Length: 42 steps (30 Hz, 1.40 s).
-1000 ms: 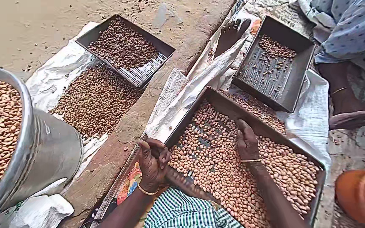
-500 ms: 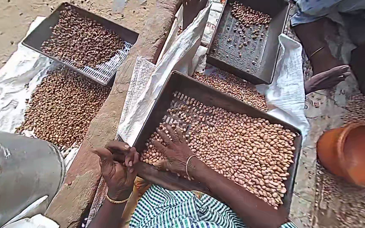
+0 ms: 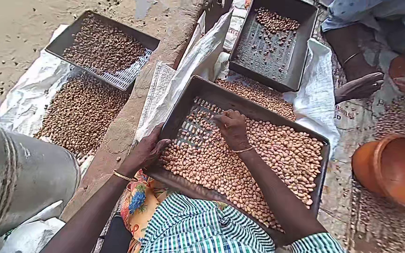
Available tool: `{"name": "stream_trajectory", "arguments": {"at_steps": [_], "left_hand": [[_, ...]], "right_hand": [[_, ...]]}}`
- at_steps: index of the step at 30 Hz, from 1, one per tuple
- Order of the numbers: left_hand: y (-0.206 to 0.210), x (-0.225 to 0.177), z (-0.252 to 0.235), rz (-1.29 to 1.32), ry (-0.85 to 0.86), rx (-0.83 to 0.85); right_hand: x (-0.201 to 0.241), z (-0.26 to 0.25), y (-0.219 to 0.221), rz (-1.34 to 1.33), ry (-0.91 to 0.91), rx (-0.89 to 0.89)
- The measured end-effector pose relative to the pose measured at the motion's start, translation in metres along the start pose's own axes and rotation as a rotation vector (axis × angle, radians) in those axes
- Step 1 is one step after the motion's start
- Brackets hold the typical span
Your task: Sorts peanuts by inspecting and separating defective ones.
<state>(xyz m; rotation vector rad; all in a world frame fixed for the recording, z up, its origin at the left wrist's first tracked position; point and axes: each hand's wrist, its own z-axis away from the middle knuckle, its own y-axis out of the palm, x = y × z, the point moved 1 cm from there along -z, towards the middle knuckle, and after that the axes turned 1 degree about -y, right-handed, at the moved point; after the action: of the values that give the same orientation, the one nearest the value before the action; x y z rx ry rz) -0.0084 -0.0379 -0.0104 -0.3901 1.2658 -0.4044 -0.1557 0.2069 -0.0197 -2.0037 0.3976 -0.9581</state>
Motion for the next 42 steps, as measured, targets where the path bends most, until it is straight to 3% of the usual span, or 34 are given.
{"name": "stream_trajectory", "arguments": {"at_steps": [3,6,8,10,12,14,16,19,21,26,30,37,42], "left_hand": [[0.003,0.009,0.004,0.049,0.036,-0.066],[0.007,0.01,0.002,0.104,0.053,-0.092],[0.009,0.01,0.001,0.115,0.066,-0.096],[0.009,0.012,0.001,0.138,0.077,-0.097],[0.009,0.015,0.002,0.168,0.088,-0.122],[0.01,0.014,0.003,0.194,0.082,-0.112],[0.011,0.012,0.0,0.205,0.081,-0.109],[0.011,0.015,0.002,0.224,0.09,-0.13],[0.011,0.014,0.003,0.235,0.072,-0.129],[0.012,0.014,0.002,0.223,0.068,-0.124],[0.011,0.014,0.004,0.195,0.071,-0.131],[0.009,0.007,0.008,0.108,0.156,-0.175],[0.005,-0.009,0.018,0.129,0.234,-0.19]], "right_hand": [[0.006,-0.021,0.028,0.149,-0.013,0.129],[0.021,-0.034,0.031,0.21,0.166,0.326],[0.021,-0.041,0.021,0.111,0.259,0.357],[0.008,-0.043,0.013,-0.245,0.388,0.171],[-0.004,-0.046,0.015,-0.828,0.542,-0.014],[-0.004,-0.045,0.016,-1.073,0.584,0.091],[0.004,-0.047,0.022,-0.977,0.537,0.2],[0.024,-0.05,0.023,-0.364,0.284,0.35],[0.028,-0.043,0.031,-0.093,0.087,0.345],[0.048,-0.061,0.023,0.172,0.152,0.671],[0.018,-0.053,0.03,0.042,-0.116,0.475],[0.027,-0.047,0.029,0.19,-0.373,0.371],[0.011,-0.044,0.022,0.204,-0.589,0.006]]}}
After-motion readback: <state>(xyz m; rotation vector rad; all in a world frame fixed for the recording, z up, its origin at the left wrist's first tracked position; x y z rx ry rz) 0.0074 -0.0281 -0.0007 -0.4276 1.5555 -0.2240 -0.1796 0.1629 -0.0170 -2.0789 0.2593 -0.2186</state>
